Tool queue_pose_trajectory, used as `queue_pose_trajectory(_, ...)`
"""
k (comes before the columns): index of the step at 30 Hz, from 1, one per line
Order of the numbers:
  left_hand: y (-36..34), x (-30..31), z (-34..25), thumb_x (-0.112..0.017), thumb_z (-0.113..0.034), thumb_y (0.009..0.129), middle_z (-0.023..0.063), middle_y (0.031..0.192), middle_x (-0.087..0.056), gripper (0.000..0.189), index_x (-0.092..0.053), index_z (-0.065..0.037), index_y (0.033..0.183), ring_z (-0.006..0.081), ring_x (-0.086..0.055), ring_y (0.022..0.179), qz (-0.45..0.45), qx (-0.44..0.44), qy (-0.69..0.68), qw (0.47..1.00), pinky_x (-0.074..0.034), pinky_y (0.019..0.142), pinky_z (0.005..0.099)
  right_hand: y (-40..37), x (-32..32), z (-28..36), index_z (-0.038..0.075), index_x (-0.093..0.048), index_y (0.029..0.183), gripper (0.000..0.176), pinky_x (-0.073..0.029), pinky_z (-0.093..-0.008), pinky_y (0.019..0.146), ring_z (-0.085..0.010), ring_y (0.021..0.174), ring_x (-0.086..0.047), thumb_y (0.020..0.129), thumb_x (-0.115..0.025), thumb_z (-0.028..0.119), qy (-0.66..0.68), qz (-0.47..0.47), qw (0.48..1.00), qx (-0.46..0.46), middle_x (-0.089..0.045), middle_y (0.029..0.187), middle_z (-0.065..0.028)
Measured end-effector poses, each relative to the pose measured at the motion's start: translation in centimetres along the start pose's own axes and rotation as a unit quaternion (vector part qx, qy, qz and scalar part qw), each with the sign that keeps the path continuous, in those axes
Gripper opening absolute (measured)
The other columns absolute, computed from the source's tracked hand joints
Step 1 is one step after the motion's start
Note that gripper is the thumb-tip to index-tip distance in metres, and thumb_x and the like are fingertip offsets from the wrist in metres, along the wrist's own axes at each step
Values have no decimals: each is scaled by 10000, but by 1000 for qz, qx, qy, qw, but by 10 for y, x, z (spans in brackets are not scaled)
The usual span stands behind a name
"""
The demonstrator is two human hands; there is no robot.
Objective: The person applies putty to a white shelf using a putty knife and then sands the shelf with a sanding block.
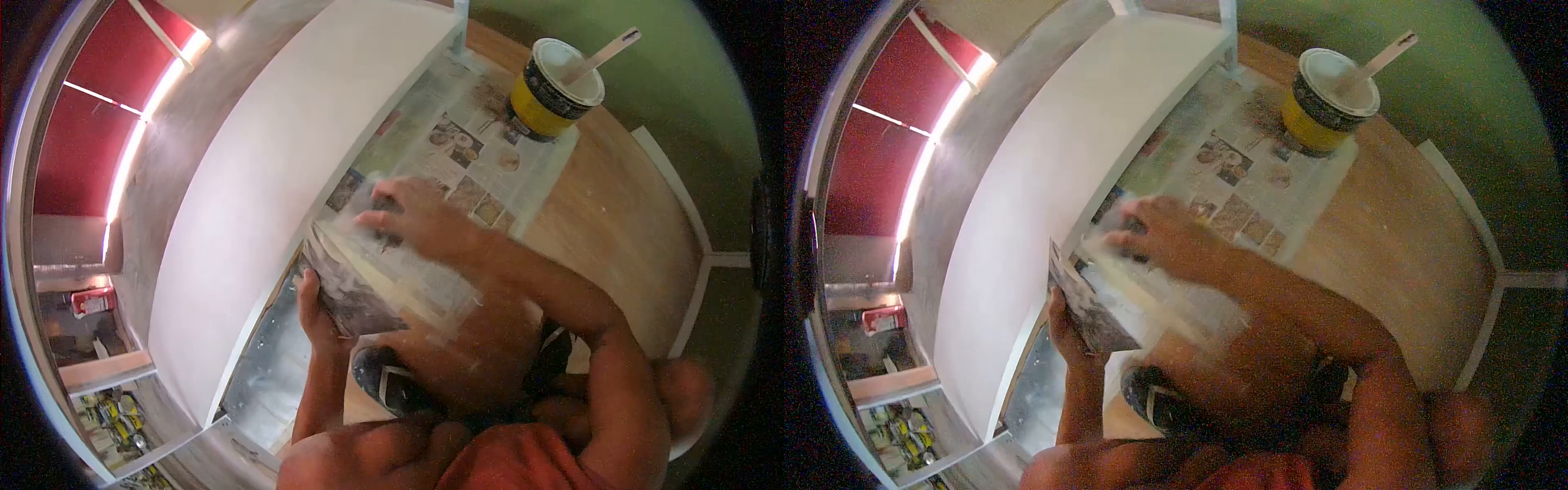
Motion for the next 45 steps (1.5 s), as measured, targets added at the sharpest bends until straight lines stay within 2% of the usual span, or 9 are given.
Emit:
queue_pose_trajectory(4, 0, 28, -25, -470, -336, 942, 137, 1128, -552, 407, -453, -61, 1243, 284, -565, 1011, -75, -43, 42, 995, -498, 829, 445, -5, 28, -19, 68, -552, 1153, 316, -390, -436, 936, -308, 1077, -494, 838, -575, 92, 106, -86, 988, -69, -508, 1179, -156)
queue_pose_trajectory(6, -2, 39, -33, -499, -242, 926, 136, 1167, -544, 401, -428, -48, 1270, 276, -567, 1030, -38, -87, 31, 995, -490, 849, 441, -39, 1, -50, 29, -548, 1138, 335, -456, -417, 828, -271, 970, -573, 821, -610, 117, 639, -242, 586, -436, -603, 1042, -110)
queue_pose_trajectory(9, -2, 37, -39, -535, -65, 895, 142, 1257, -501, 439, -386, -16, 1305, 298, -515, 1134, 39, -132, 61, 989, -439, 923, 461, -9, 7, 22, -2, -570, 1097, 296, -495, -407, 806, -229, 916, -613, 855, -593, 167, 769, -191, 395, -464, -634, 1013, -111)
queue_pose_trajectory(11, -6, 30, -36, -504, 39, 870, 148, 1291, -474, 417, -413, 15, 1276, 307, -451, 1212, -38, -164, 639, 751, -375, 992, 484, -4, -2, 30, -3, -575, 1089, 293, -509, -399, 794, -226, 914, -622, 850, -599, 163, 779, -129, 443, -424, -636, 1009, -120)
queue_pose_trajectory(16, -6, -18, -22, -505, 140, 787, 193, 1304, -473, 468, -602, -97, 1179, 334, -477, 1211, 222, -246, 771, 544, -391, 1012, 415, -15, 9, -10, -32, -536, 1116, 295, -550, -365, 733, -240, 877, -644, 866, -558, 124, 753, -105, 516, -395, -618, 1032, -136)
queue_pose_trajectory(18, -13, 2, -12, -478, 159, 769, 190, 1295, -485, 511, -586, -92, 1201, 335, -471, 1218, 226, -214, 707, 635, -367, 1030, 425, -33, 17, -66, -32, -534, 1123, 297, -551, -339, 699, -239, 902, -635, 862, -565, 106, 441, -126, 840, -290, -606, 1053, -139)
queue_pose_trajectory(20, -20, 14, -4, -423, 190, 729, 185, 1285, -502, 592, -557, -82, 1237, 336, -460, 1227, 191, -160, 621, 743, -338, 1049, 429, -39, 17, -110, -33, -527, 1153, 331, -528, -360, 759, -260, 982, -608, 848, -591, 80, 629, -238, 565, -478, -600, 1073, -152)
queue_pose_trajectory(22, -24, 24, 5, -380, 166, 704, 185, 1305, -492, 633, -523, -70, 1274, 333, -444, 1238, 179, -122, 581, 785, -316, 1057, 420, -50, 38, -173, -45, -514, 1178, 370, -481, -378, 852, -290, 1037, -578, 855, -600, 112, 243, -166, 882, -368, -597, 1083, -170)
queue_pose_trajectory(45, -62, 134, 34, -496, 58, 743, 120, 1123, -574, 520, -439, 80, 1260, 221, -546, 1030, -116, 121, 394, 904, -415, 911, 327, 3, 94, -425, -18, -514, 1188, 338, -432, -446, 920, -372, 1047, -563, 879, -527, 121, 104, -346, 820, -444, -585, 1105, -228)
Point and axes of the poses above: each hand's wrist, its own y-axis towards the middle knuckle, its own x-axis out of the back of the hand, z = x × y, the point moved 7 cm from there along y, towards the middle knuckle
